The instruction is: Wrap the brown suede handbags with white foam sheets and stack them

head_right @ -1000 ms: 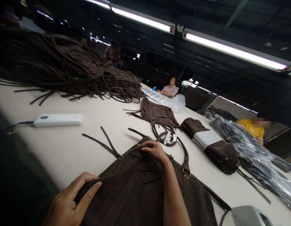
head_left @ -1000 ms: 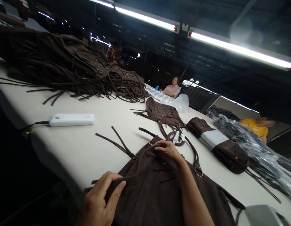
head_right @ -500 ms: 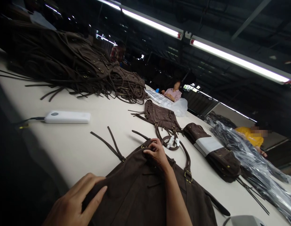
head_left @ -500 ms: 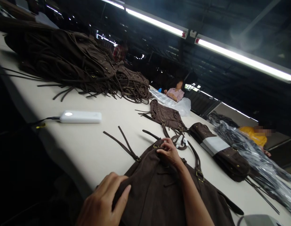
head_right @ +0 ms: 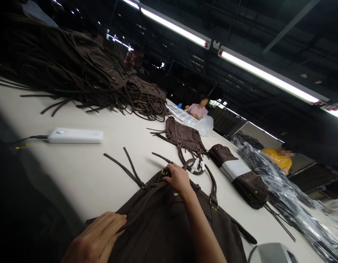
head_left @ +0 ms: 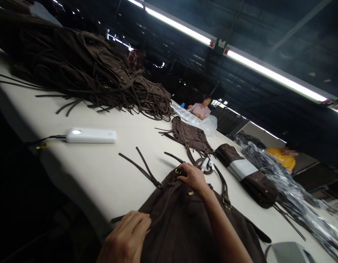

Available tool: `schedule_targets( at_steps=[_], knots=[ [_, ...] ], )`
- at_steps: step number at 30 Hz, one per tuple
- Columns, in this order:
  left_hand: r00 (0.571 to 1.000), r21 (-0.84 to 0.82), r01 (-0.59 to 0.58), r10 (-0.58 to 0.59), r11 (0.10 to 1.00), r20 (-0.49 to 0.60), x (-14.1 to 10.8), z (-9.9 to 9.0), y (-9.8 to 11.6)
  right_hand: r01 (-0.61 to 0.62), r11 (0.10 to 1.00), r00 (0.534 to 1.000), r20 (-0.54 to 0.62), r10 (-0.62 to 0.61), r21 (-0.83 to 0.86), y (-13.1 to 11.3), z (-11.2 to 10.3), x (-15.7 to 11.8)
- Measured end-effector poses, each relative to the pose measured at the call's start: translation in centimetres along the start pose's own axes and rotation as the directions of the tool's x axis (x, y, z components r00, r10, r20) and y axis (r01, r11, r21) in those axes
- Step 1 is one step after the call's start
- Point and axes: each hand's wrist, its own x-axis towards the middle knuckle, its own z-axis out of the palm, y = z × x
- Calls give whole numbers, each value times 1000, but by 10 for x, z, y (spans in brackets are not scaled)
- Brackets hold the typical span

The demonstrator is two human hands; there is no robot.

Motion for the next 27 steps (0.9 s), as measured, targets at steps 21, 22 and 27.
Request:
schedule_targets(
  at_steps=[21, 22, 27],
  knots=[
    [999, -50, 41, -42, 998, -8, 10, -5, 0, -168, 908, 976, -64, 208, 385, 18, 38, 19],
    [998, -34, 53, -53, 998, -17, 12, -5, 0, -223, 891, 958, -82, 276, 395, 16, 44, 23],
    [980, 46, 172, -167, 984, -109, 20, 2, -3, -285, 793, 928, -53, 369, 538, 16, 55, 34]
  ],
)
